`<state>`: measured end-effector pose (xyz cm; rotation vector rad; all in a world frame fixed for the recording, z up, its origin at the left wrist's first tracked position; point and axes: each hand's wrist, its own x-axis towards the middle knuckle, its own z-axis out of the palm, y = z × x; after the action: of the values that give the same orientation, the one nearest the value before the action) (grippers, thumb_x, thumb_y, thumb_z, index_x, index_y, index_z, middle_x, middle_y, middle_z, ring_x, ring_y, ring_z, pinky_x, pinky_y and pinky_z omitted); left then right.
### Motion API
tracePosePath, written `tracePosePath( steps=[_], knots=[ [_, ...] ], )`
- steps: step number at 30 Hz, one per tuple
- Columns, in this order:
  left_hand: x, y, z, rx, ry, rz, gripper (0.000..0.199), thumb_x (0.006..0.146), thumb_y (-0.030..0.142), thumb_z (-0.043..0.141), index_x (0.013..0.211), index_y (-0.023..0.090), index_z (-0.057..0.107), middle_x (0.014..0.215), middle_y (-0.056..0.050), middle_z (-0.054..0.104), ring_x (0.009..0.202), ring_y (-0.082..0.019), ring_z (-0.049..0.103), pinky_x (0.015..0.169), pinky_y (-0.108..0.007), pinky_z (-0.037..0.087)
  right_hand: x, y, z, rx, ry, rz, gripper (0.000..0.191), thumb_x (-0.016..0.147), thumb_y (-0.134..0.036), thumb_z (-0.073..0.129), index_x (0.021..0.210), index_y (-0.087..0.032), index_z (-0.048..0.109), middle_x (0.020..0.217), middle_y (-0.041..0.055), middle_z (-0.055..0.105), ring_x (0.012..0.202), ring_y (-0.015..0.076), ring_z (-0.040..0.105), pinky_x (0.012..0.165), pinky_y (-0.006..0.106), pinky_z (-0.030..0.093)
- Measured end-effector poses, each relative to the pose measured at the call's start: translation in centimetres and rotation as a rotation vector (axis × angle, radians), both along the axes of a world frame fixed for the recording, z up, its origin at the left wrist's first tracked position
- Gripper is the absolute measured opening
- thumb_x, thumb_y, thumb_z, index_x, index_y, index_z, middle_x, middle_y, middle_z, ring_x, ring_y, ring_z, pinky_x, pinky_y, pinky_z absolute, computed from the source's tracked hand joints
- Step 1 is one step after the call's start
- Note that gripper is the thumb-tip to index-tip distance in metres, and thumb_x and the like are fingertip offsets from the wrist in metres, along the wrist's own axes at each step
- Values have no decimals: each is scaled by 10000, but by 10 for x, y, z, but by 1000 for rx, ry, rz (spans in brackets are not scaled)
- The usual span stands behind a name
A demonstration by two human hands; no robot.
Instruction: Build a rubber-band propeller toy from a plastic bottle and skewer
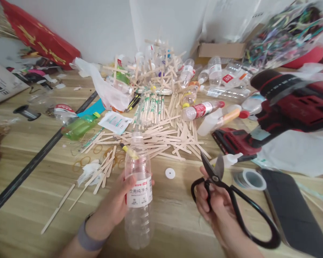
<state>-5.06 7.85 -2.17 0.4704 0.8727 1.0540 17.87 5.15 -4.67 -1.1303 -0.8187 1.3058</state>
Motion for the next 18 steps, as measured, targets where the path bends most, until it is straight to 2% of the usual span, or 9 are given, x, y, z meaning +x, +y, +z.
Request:
tracePosePath(
  steps=[2,4,7,9,11,13,15,16,18],
  knots=[
    [-1,-3,-1,-23,-7,-8,634,602,476,859,1153,258,635,952,-43,702,831,-248,692,659,-319,523,-3,1,2,-15,40,-31,515,808,-678,613,1178,-322,654,623,-55,331,449,89,258,363,183,238],
    [-2,-5,-2,-20,-10,-8,663,616,487,848,1184,249,605,966,-48,698,825,-250,698,636,-312,523,-3,1,2,25,26,-45,534,833,-691,565,1145,-272,678,577,-61,308,442,99,251,376,210,262],
    [-2,-5,-2,22,-11,-22,651,622,498,840,1165,229,603,920,-48,695,792,-249,699,602,-303,517,0,1,-4,98,-92,-71,495,864,-653,553,1070,-230,706,570,-26,413,495,142,390,445,268,393],
    [-2,-4,-3,49,-6,-31,608,633,500,830,1137,232,619,892,-45,697,775,-252,698,594,-309,518,5,0,-12,117,-168,-115,426,870,-611,578,1016,-232,709,673,23,550,608,186,524,564,323,499],
    [-3,-3,-3,61,9,-26,543,659,512,806,1093,229,645,872,-49,704,775,-253,696,617,-321,523,10,0,-21,126,-208,-163,386,896,-562,570,1055,-233,694,862,79,652,752,234,616,700,388,552],
    [-3,-2,-4,62,23,-10,495,682,525,782,1053,220,663,858,-56,714,785,-252,698,651,-328,527,16,1,-26,160,-230,-158,393,932,-522,527,1166,-237,661,1072,123,674,869,267,658,769,442,567],
    [-4,-1,-6,52,21,-1,491,695,524,772,1067,222,660,863,-55,723,795,-251,703,663,-328,534,18,3,-26,197,-261,-110,400,935,-517,521,1205,-252,651,1209,131,658,934,280,681,771,450,585],
    [-5,-1,-6,47,16,1,500,701,521,769,1088,226,653,875,-55,726,800,-249,706,661,-326,539,18,3,-24,196,-274,-104,393,928,-526,532,1183,-259,667,1220,120,664,938,274,690,763,430,595],
    [-5,-1,-7,47,13,3,524,694,513,779,1112,227,644,904,-55,730,792,-238,709,639,-312,544,16,3,-16,144,-285,-128,401,899,-565,566,1091,-246,717,1118,108,717,883,249,710,722,366,608]
  ],
)
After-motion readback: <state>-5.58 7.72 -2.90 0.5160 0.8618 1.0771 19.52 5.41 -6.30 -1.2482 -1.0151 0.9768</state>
